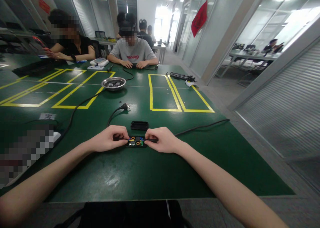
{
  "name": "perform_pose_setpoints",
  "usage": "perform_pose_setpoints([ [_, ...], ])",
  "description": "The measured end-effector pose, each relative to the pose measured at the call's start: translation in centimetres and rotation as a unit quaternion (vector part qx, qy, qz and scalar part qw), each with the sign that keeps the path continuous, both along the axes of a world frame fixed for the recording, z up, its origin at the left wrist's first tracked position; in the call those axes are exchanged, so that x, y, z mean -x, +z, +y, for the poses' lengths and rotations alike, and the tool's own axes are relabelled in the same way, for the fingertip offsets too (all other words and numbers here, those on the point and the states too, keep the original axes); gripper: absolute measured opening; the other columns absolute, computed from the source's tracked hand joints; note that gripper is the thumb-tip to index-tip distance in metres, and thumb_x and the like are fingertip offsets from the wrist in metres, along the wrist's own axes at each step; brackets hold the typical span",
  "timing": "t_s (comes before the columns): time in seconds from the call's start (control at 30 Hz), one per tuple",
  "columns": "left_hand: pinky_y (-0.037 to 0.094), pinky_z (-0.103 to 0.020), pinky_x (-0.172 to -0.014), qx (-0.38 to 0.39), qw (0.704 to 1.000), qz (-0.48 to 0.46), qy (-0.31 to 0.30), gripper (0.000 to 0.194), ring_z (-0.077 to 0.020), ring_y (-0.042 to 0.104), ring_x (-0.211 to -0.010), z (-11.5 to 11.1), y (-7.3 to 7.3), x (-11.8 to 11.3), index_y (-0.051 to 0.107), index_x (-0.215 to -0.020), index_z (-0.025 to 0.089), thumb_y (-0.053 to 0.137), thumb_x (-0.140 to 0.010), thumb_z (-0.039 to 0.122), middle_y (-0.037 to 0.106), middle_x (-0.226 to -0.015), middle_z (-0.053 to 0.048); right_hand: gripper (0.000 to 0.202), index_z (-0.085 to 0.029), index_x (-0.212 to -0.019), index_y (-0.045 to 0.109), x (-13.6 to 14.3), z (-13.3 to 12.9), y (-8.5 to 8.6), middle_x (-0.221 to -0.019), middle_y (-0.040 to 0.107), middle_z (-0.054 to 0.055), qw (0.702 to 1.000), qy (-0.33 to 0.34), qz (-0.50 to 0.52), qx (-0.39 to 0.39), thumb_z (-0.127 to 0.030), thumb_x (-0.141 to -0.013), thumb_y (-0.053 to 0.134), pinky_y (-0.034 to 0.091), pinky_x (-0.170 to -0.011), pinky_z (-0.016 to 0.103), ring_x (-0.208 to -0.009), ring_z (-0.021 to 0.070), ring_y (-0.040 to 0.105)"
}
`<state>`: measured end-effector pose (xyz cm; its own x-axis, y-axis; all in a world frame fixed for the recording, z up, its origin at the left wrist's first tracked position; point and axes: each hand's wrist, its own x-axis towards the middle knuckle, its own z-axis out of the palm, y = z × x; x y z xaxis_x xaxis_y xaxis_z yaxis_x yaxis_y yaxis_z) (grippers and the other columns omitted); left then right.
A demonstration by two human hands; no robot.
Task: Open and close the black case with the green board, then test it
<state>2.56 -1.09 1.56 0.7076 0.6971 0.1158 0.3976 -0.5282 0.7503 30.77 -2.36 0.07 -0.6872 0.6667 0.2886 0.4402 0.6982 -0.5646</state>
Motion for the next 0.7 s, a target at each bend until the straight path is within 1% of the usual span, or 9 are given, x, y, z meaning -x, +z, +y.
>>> perform_pose_setpoints([
  [0.07,0.04,-0.022,-0.06,-0.017,1.0,-0.002,-0.004,0.018,-0.0115,0.053,-0.068,-0.01,0.13,0.01,0.069,-0.079,0.015,0.065,-0.09,0.028,0.063,-0.08,-0.001,0.013,-0.02,-0.082,0.061,-0.06,0.1,0.07,-0.064,0.056,-0.004,1.0,0.005,-0.009,-0.006,-0.025,-0.093,0.061,0.037,-0.057,0.023,-0.053,0.0107,0.048],
  [0.13,0.04,-0.022,-0.062,-0.016,1.0,0.004,-0.007,0.022,-0.0121,0.054,-0.07,-0.04,0.28,0.0,0.069,-0.077,0.015,0.064,-0.092,0.03,0.062,-0.081,-0.001,0.018,-0.02,-0.079,0.059,-0.06,0.23,0.12,-0.066,0.057,-0.003,1.0,0.011,-0.017,-0.02,-0.026,-0.096,0.058,0.037,-0.059,0.024,-0.057,0.0121,0.051],
  [0.2,0.04,-0.022,-0.061,-0.016,1.0,0.012,-0.004,0.024,-0.0121,0.054,-0.069,-0.09,0.32,-0.02,0.07,-0.077,0.015,0.064,-0.093,0.032,0.063,-0.079,-0.001,0.023,-0.02,-0.076,0.057,0.04,0.36,0.12,-0.07,0.059,-0.001,0.999,0.012,-0.024,-0.038,-0.026,-0.098,0.055,0.038,-0.062,0.025,-0.062,0.0139,0.054],
  [0.27,0.039,-0.021,-0.059,-0.015,1.0,0.011,0.009,0.022,-0.0117,0.053,-0.067,-0.14,0.19,-0.09,0.072,-0.08,0.015,0.065,-0.092,0.032,0.064,-0.078,-0.001,0.024,-0.021,-0.075,0.054,0.2,0.47,0.05,-0.073,0.059,0.001,0.999,0.004,-0.028,-0.046,-0.026,-0.099,0.053,0.039,-0.063,0.026,-0.066,0.0148,0.054],
  [0.37,0.038,-0.02,-0.055,0.03,0.999,-0.005,0.043,0.019,-0.0101,0.049,-0.058,-0.14,-0.26,-0.27,0.074,-0.086,0.014,0.068,-0.089,0.032,0.064,-0.069,0.001,0.025,-0.021,-0.075,0.051,0.4,0.6,-0.15,-0.073,0.056,-0.001,0.999,-0.017,-0.026,-0.028,-0.026,-0.099,0.053,0.038,-0.062,0.025,-0.064,0.0142,0.052],
  [0.43,0.037,-0.02,-0.053,0.052,0.997,-0.015,0.055,0.02,-0.0095,0.048,-0.055,-0.11,-0.54,-0.37,0.072,-0.082,0.013,0.069,-0.087,0.032,0.062,-0.065,0.002,0.024,-0.021,-0.075,0.05,0.48,0.69,-0.28,-0.072,0.055,-0.001,0.999,-0.026,-0.024,-0.017,-0.026,-0.099,0.053,0.037,-0.061,0.025,-0.063,0.0139,0.051],
  [0.47,0.037,-0.02,-0.053,0.045,0.997,-0.018,0.056,0.021,-0.0096,0.048,-0.056,-0.08,-0.63,-0.39,0.07,-0.078,0.014,0.069,-0.087,0.032,0.061,-0.065,0.002,0.024,-0.021,-0.075,0.05,0.5,0.72,-0.34,-0.072,0.055,-0.001,0.999,-0.029,-0.024,-0.015,-0.026,-0.099,0.052,0.037,-0.061,0.025,-0.063,0.0138,0.05],
  [0.57,0.039,-0.021,-0.057,-0.034,0.999,-0.009,0.036,0.024,-0.0107,0.053,-0.062,-0.06,-0.58,-0.29,0.068,-0.071,0.014,0.066,-0.089,0.03,0.063,-0.071,-0.001,0.025,-0.021,-0.074,0.05,0.55,0.78,-0.42,-0.072,0.055,-0.001,0.999,-0.034,-0.029,-0.023,-0.025,-0.099,0.052,0.036,-0.061,0.025,-0.062,0.0137,0.049],
  [0.7,0.044,-0.023,-0.064,-0.164,0.986,0.033,-0.013,0.026,-0.0132,0.06,-0.072,-0.24,-0.05,0.01,0.07,-0.075,0.016,0.059,-0.095,0.029,0.067,-0.083,-0.004,0.028,-0.021,-0.071,0.049,0.64,0.64,-0.29,-0.069,0.055,-0.001,0.996,-0.043,-0.057,-0.046,-0.024,-0.098,0.053,0.034,-0.06,0.025,-0.06,0.0133,0.049],
])
